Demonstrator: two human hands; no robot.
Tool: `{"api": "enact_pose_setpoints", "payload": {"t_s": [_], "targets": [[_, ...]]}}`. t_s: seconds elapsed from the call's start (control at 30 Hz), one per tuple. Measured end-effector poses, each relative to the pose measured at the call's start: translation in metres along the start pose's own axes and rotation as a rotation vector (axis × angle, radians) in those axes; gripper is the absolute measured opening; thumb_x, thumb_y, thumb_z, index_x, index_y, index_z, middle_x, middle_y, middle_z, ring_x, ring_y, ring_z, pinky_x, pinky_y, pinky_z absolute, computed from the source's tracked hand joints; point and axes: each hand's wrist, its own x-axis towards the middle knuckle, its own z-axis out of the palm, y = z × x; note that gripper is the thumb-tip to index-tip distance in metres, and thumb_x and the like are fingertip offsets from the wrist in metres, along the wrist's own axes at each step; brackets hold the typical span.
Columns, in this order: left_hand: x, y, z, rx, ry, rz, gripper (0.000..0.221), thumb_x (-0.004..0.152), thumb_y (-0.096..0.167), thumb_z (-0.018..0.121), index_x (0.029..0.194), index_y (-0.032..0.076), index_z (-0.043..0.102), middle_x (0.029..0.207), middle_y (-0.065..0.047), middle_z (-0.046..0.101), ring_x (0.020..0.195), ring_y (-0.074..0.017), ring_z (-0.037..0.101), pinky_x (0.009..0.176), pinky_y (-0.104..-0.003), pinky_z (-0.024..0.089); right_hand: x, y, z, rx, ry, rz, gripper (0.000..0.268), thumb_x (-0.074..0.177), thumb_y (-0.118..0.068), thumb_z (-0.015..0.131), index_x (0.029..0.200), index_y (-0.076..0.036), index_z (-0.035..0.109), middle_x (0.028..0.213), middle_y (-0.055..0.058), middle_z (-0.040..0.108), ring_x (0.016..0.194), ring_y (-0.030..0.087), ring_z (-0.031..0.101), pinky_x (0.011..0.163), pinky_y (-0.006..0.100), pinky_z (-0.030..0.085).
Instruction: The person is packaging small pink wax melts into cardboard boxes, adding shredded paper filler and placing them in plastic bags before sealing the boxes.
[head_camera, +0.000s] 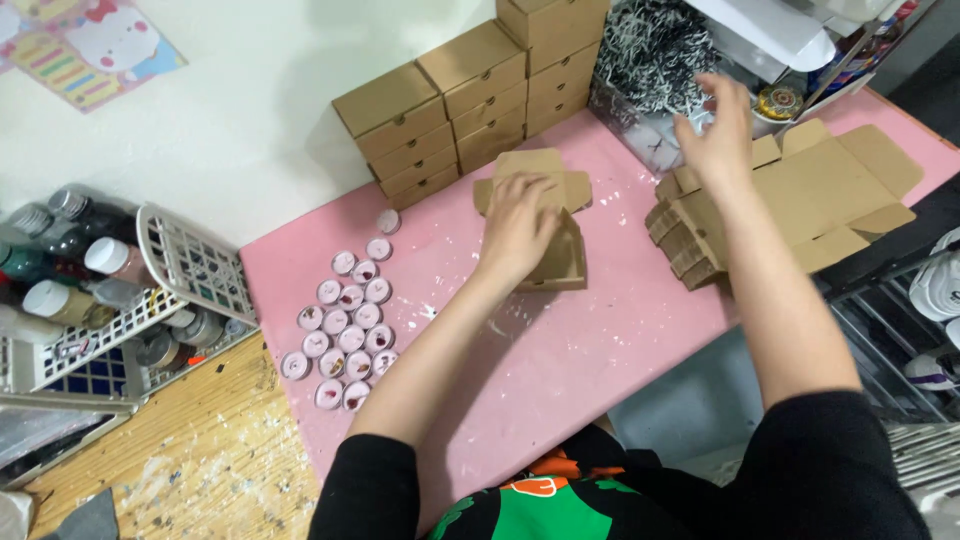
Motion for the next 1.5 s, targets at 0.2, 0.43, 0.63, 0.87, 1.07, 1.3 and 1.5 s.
{"api": "enact_pose_setpoints", "payload": {"t_s": [0.2, 0.43, 0.63, 0.87, 1.07, 1.3, 1.5], "targets": [[0.097, 0.011, 0.079, 0.005, -0.041, 0.008, 0.032, 0.089, 0.019, 0.067, 0.121, 0.013, 0.069, 0.126, -0.011, 0.063, 0.123, -0.0332, 0.055, 0.107, -0.050, 0.043, 0.079, 0.033, 0.037, -0.482, -0.281, 0.060, 0.096, 0.068, -0.023, 0.095, 0.150, -0.011, 0.047, 0.131, 0.031, 0.051, 0.113, 0.048, 0.057, 0.089, 0.054, 0.049], [0.181, 0.006, 0.133, 0.068, -0.066, 0.015, 0.045, 0.085, 0.021, 0.073, 0.128, 0.015, 0.061, 0.128, -0.010, 0.060, 0.122, -0.0318, 0.055, 0.101, -0.048, 0.047, 0.124, 0.125, 0.068, -0.254, -0.218, -0.170, 0.025, 0.084, -0.011, 0.083, 0.110, -0.010, 0.080, 0.105, 0.017, 0.075, 0.101, 0.035, 0.073, 0.097, 0.043, 0.057], [0.224, 0.002, 0.160, -0.083, 0.000, 0.069, 0.077, 0.074, 0.017, 0.079, 0.145, 0.013, 0.048, 0.131, -0.015, 0.056, 0.118, -0.0375, 0.058, 0.094, -0.048, 0.050, 0.124, 0.074, 0.009, 0.057, -0.304, -0.332, 0.030, 0.084, -0.008, 0.082, 0.114, -0.007, 0.077, 0.104, 0.012, 0.075, 0.098, 0.024, 0.073, 0.091, 0.038, 0.057], [0.244, -0.022, 0.207, -0.315, 0.098, 0.000, 0.029, 0.088, 0.007, 0.072, 0.117, 0.007, 0.069, 0.097, -0.018, 0.074, 0.089, -0.0353, 0.072, 0.080, -0.044, 0.056, 0.121, 0.064, -0.016, 0.228, -0.370, -0.248, 0.080, 0.073, -0.019, 0.090, 0.143, -0.007, 0.054, 0.134, 0.012, 0.061, 0.106, 0.020, 0.062, 0.085, 0.034, 0.054], [0.250, -0.045, 0.231, -0.757, 0.053, -0.109, 0.012, 0.095, 0.002, 0.065, 0.105, 0.000, 0.072, 0.086, -0.011, 0.076, 0.074, -0.0178, 0.073, 0.066, -0.031, 0.058, 0.132, 0.127, 0.016, -0.348, -0.581, 0.103, 0.039, 0.091, -0.027, 0.080, 0.126, -0.011, 0.079, 0.108, 0.022, 0.079, 0.094, 0.031, 0.075, 0.094, 0.039, 0.059], [0.257, -0.055, 0.228, -0.984, 0.072, -0.198, 0.015, 0.097, -0.004, 0.060, 0.108, -0.001, 0.070, 0.089, -0.005, 0.073, 0.074, -0.0106, 0.069, 0.061, -0.026, 0.061, 0.131, 0.134, 0.050, -0.403, -0.611, -0.234, 0.031, 0.090, -0.020, 0.075, 0.112, 0.000, 0.070, 0.118, 0.021, 0.071, 0.115, 0.040, 0.066, 0.101, 0.049, 0.053], [0.251, -0.062, 0.190, -1.223, 0.175, -0.171, 0.024, 0.100, -0.004, 0.054, 0.121, 0.002, 0.065, 0.104, -0.006, 0.070, 0.088, -0.0127, 0.071, 0.074, -0.026, 0.062, 0.132, 0.180, 0.070, -0.648, -0.569, -0.149, 0.035, 0.092, -0.014, 0.065, 0.123, 0.002, 0.065, 0.130, 0.024, 0.065, 0.125, 0.043, 0.058, 0.100, 0.055, 0.050]]}}
